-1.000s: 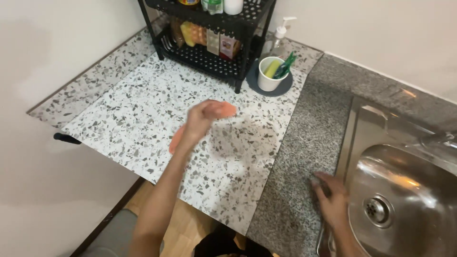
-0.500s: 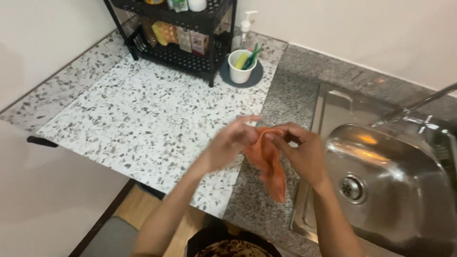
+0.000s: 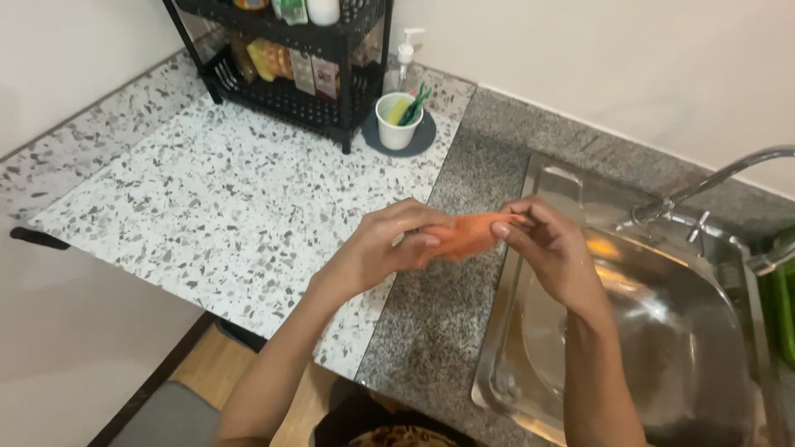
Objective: Wipe down the kitchen countertop and the edges of the sink using a cloth.
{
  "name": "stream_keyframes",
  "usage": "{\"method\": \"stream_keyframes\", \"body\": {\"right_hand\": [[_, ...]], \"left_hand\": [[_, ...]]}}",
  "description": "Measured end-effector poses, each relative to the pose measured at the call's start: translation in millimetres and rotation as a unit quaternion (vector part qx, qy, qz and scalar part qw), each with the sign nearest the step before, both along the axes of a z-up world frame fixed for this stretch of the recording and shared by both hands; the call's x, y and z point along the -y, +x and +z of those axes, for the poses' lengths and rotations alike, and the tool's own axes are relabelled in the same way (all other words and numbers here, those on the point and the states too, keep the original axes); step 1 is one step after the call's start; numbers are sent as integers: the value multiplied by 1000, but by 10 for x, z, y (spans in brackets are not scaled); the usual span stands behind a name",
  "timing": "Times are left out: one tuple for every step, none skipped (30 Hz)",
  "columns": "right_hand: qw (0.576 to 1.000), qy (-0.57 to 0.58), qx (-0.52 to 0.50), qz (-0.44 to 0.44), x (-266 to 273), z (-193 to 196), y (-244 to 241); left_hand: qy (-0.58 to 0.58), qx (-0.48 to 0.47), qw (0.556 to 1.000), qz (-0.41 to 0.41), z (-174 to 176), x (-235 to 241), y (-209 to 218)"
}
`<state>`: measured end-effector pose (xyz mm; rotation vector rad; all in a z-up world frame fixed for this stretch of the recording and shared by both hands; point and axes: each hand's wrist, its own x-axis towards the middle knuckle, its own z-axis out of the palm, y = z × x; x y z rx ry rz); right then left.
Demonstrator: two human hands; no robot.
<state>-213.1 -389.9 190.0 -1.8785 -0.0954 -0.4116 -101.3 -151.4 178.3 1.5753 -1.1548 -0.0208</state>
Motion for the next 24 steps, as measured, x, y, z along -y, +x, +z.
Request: {"method": "stream_keyframes", "body": {"right_hand": [[1000,0,0,-16,-9,49,1],[999,1,-6,-33,-36,77,-37],[999,1,-6,-33,-21,104,-39],[999,-25,-4,-37,-5,126,-50],[998,-52,-2,-42,12,150,-59],[998,-52,-2,-42,-12,197,-44],[997,-67,7,-34,-36,247,-29],[996,-82,15,-28,-59,297,-21],[996,-82,15,-30,-14,253,-5],[998,-60,18,-15,37,212,12],[999,-38,22,0,89,172,28],[999,-40,23,-3,156,119,11],[999,-34,-3,7,222,67,-7],[999,-29,-28,17,288,20,-13],[999,-31,-25,16,294,39,-3],[998,-36,-35,27,292,50,3],[997,-41,-45,38,288,60,8],[998,-41,-44,37,259,62,39],[998,-19,-37,38,231,65,70],[999,3,-28,39,211,75,107],[999,3,-27,37,265,114,129],[1000,-11,-1,4,318,158,159],[999,-25,26,-29,369,200,188],[999,-25,25,-29,460,259,217]], "left_hand": [[-14,28,1000,2,-7,20,21],[-27,50,998,4,-40,24,6],[-27,49,998,5,-86,36,38],[-32,96,995,23,-134,50,64],[-37,142,988,40,-181,66,92],[-37,142,988,40,-138,64,69],[-43,155,987,30,-92,62,46],[-50,167,984,17,-45,66,25],[-50,168,984,16,-125,119,3],[-10,172,985,-10,-202,179,-13],[30,177,983,-36,-278,241,-29],[28,178,983,-38,-165,184,-94],[57,161,983,-58,-51,124,-160],[87,146,982,-78,66,62,-217],[85,149,982,-79,79,59,-166],[152,116,977,-94,90,48,-121],[218,83,966,-109,100,35,-77],[218,84,966,-110,168,27,-77],[227,29,961,-156,235,19,-77],[235,-24,951,-202,309,21,-68],[235,-23,950,-203,368,-13,-67],[276,1,946,-172,430,-47,-59],[316,26,938,-140,489,-85,-52],[316,25,938,-140,463,-61,-6]]}}
